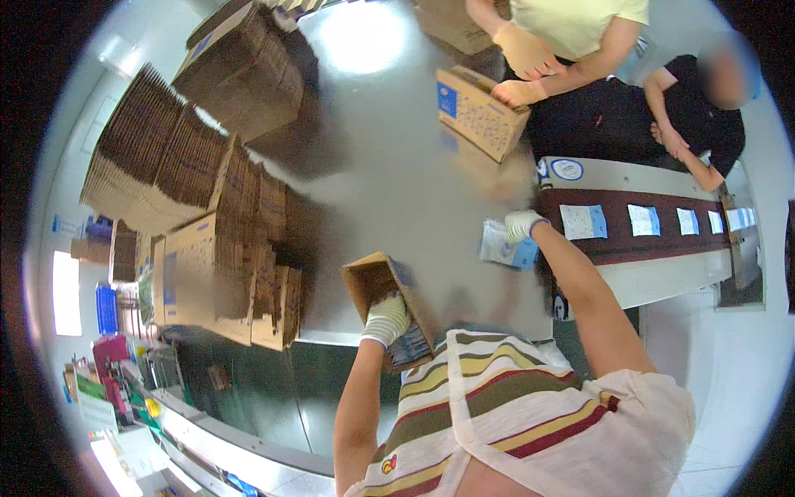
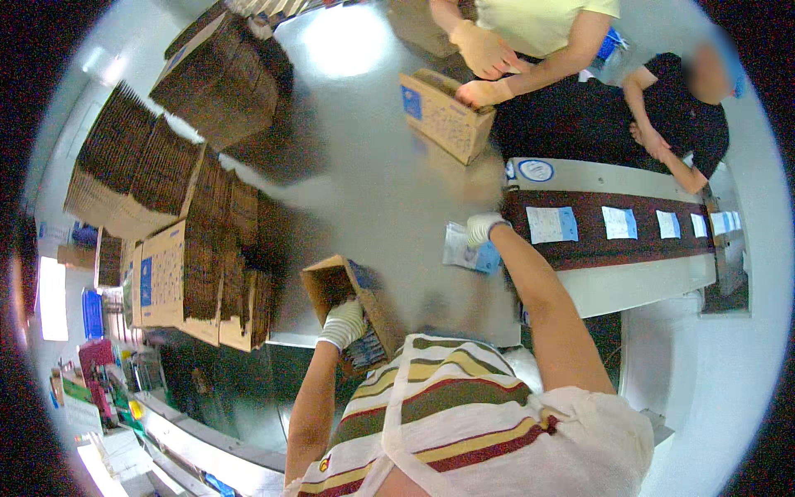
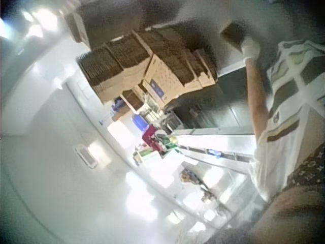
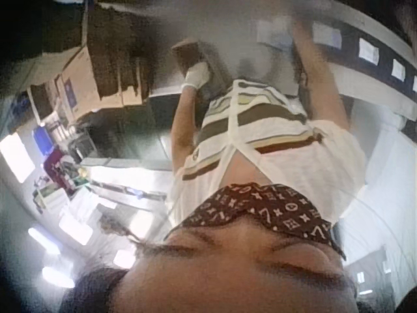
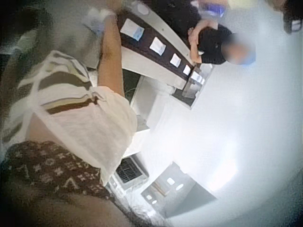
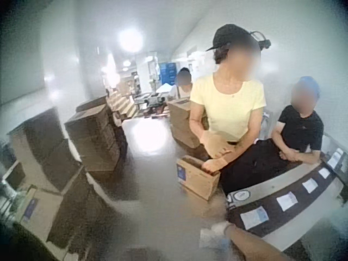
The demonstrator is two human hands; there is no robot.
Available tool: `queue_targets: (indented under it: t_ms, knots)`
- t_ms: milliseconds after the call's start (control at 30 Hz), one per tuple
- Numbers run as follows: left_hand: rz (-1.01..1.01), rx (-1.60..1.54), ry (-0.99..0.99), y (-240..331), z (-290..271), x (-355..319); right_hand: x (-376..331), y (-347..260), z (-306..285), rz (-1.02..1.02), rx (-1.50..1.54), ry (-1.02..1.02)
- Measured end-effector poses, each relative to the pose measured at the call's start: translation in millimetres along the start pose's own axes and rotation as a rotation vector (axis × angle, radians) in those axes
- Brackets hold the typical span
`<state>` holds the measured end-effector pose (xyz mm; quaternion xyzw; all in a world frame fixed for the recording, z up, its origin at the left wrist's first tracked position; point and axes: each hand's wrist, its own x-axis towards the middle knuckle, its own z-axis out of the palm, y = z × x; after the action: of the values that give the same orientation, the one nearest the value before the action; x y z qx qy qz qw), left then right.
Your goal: The person packs small blue and white packets into cardboard boxes at a long metal table, working alongside others in a manufacturing facility.
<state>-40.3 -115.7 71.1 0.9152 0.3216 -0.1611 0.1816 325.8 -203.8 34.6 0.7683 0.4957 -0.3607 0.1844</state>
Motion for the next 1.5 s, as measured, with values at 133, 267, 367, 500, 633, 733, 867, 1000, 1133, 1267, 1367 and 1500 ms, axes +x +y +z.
queue_targets:
  t_ms: [133,267,367,500,633,733,867,1000,1133,1267,1367,1500]
  knots:
    - [-0.020,-0.005,-0.075,0.9,6.3,5.1,-51.2,-51.3,61.0,-0.222,-0.296,0.555]
    - [0.008,0.015,-0.189,8.2,1.9,10.0,-51.5,-73.8,87.9,-0.231,0.212,0.301]
    - [0.000,0.024,-0.232,10.0,5.2,4.2,-37.0,-114.6,79.6,-0.518,0.854,0.478]
    - [-0.114,-0.273,0.044,26.6,-3.8,12.2,-104.7,-198.3,-6.3,-0.995,1.348,0.476]
    - [0.054,0.015,-0.055,15.2,13.3,4.9,-46.5,-231.5,13.6,-0.794,0.802,0.469]
    - [0.069,-0.020,-0.050,17.1,16.6,-3.2,-64.4,-240.8,17.9,-0.586,0.283,0.694]
    - [0.002,-0.100,-0.181,22.5,-4.7,-14.2,-71.5,-244.8,10.2,-0.469,0.244,0.675]
    - [-0.072,-0.026,-0.019,31.1,17.1,-55.2,-115.6,-213.6,5.6,-0.625,0.420,0.954]
    - [0.113,-0.001,0.492,33.5,5.7,-118.4,-135.0,-175.6,21.1,-0.574,0.389,0.913]
    - [-0.349,-0.440,0.537,29.1,17.7,-157.1,-163.5,-186.4,40.7,-0.808,0.351,0.740]
    - [-0.391,-1.227,0.298,11.3,75.8,-147.1,-173.4,-207.3,49.3,-1.109,0.153,0.594]
    - [-0.385,-1.744,0.384,9.9,60.2,-119.7,-155.6,-230.3,78.5,-1.074,-0.196,0.618]
